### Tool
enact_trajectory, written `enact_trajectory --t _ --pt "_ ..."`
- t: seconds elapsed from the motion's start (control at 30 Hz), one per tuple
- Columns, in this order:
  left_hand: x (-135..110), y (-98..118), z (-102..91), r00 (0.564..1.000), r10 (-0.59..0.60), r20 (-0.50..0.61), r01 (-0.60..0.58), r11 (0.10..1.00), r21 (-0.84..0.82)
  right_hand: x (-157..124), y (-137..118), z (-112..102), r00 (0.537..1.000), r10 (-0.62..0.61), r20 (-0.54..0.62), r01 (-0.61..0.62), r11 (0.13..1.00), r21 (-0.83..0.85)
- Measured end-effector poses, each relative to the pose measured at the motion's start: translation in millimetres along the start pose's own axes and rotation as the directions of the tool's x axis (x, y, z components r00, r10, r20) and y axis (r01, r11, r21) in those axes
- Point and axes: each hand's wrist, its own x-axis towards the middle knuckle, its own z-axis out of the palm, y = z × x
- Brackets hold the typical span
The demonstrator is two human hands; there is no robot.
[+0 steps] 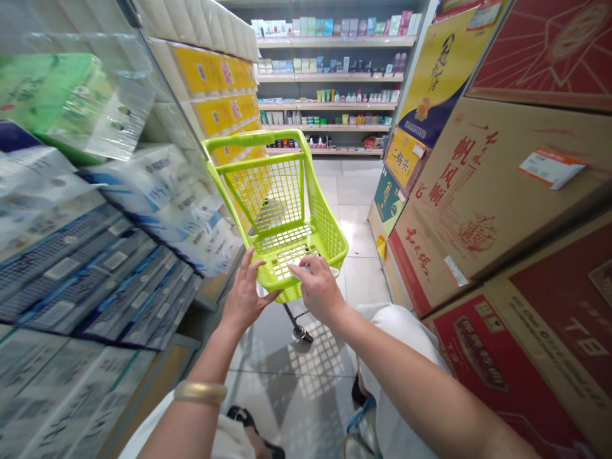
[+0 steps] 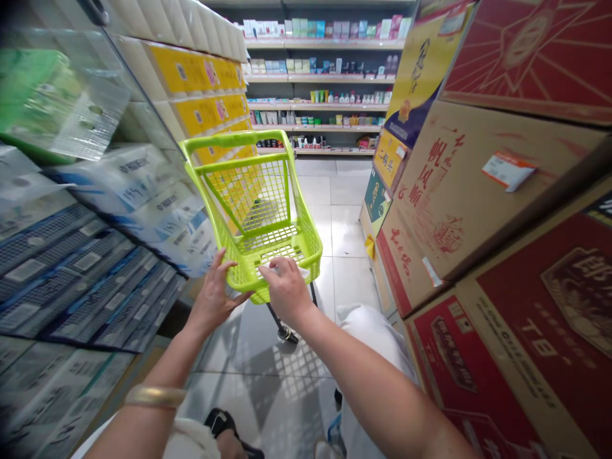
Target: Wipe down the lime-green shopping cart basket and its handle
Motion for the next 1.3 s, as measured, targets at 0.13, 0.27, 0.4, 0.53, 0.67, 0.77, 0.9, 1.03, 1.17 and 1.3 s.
enact_trajectory --t 0.13,0.27,0.4,0.53,0.67,0.77,0.9,1.03,1.17,1.3 --pt "-1.7 6.3 0.6 1.000 0.005 -0.012 -0.006 1.000 -0.015 -3.6 9.2 -8.0 1.000 0.003 -0.014 -0.002 0.999 0.038" --pt "-2.9 9.9 1.3 1.000 0.008 -0.016 -0.009 0.999 -0.031 -5.5 8.8 -8.6 0.999 -0.003 -0.040 0.004 0.999 0.039" --pt "-4.5 10.5 1.9 0.999 0.016 -0.034 -0.017 0.999 -0.038 -7.4 6.1 -7.5 1.000 0.004 -0.013 -0.003 0.999 0.048" --pt "-6.4 11.6 1.9 0.999 0.020 -0.037 -0.021 0.999 -0.040 -7.7 18.1 -16.3 0.997 0.055 -0.049 -0.054 0.998 0.019" --pt "-8.2 14.3 1.8 1.000 0.006 -0.023 -0.007 0.999 -0.045 -5.2 42.0 -32.2 0.948 0.242 -0.209 -0.252 0.968 -0.022" --pt "-9.0 16.7 2.6 1.000 0.000 -0.026 -0.001 0.999 -0.053 -6.6 43.3 -33.3 0.910 0.310 -0.275 -0.322 0.947 0.002" --pt "-9.9 18.1 3.9 0.999 0.003 -0.038 -0.005 0.998 -0.065 -17.0 12.2 -14.7 0.967 0.200 -0.155 -0.197 0.980 0.035" --pt "-12.3 16.4 2.5 0.999 -0.007 -0.042 0.004 0.997 -0.075 -25.5 -13.8 0.2 0.995 0.056 -0.080 -0.051 0.997 0.065" --pt "-15.7 16.0 -1.0 0.999 -0.020 -0.026 0.018 0.997 -0.074 -22.1 5.0 -12.3 0.996 0.031 -0.082 -0.027 0.998 0.052" --pt "-19.6 22.2 -2.6 1.000 -0.019 -0.022 0.017 0.998 -0.064 -15.4 38.2 -35.4 0.916 0.298 -0.270 -0.300 0.953 0.034"
